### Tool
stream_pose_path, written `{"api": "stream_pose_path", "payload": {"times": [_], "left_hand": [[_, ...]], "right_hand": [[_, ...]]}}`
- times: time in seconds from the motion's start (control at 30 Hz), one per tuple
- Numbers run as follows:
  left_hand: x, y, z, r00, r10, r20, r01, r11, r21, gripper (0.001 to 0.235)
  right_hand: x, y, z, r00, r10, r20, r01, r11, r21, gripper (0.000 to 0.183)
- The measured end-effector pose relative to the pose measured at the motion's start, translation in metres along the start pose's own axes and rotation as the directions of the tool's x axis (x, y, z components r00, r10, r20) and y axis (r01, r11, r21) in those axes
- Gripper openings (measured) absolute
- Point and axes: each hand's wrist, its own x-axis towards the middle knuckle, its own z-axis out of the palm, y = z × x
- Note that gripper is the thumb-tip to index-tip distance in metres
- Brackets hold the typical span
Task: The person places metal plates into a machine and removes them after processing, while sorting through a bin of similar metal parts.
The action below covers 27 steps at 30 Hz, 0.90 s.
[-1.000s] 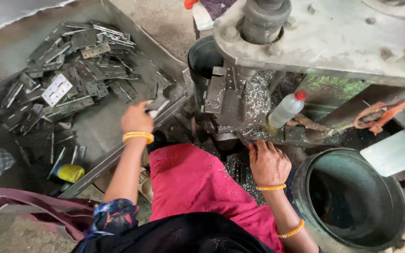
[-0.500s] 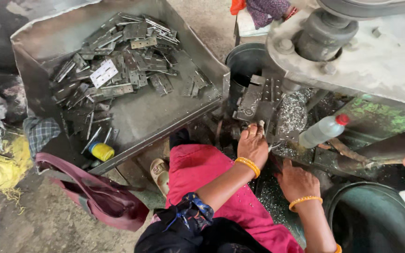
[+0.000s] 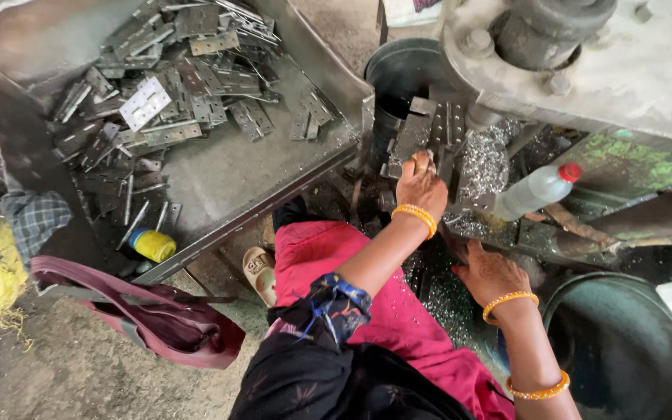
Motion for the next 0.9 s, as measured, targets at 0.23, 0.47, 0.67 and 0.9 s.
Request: {"api": "stream_pose_path", "payload": {"times": [0.23, 0.47, 0.67, 0.9], "left_hand": [[-0.011, -0.001, -0.001, 0.998, 0.062, 0.009, -0.061, 0.997, -0.051, 0.03], [-0.003, -0.01, -0.01, 0.999, -0.001, -0.04, 0.0, 1.0, -0.009, 0.032], [-0.01, -0.014, -0.02, 0.998, -0.011, -0.064, 0.004, 0.995, -0.104, 0.043], [-0.007, -0.014, -0.016, 1.0, -0.024, -0.003, 0.023, 0.993, -0.117, 0.028]], "right_hand": [[-0.012, -0.007, -0.003, 0.999, 0.023, -0.035, -0.022, 0.999, 0.026, 0.049], [-0.016, 0.009, 0.034, 0.983, 0.015, -0.183, 0.006, 0.994, 0.113, 0.044], [-0.032, 0.006, 0.102, 0.966, 0.197, -0.166, -0.151, 0.955, 0.254, 0.04], [-0.001, 0.029, 0.086, 0.985, 0.059, -0.161, -0.044, 0.995, 0.093, 0.045]]}}
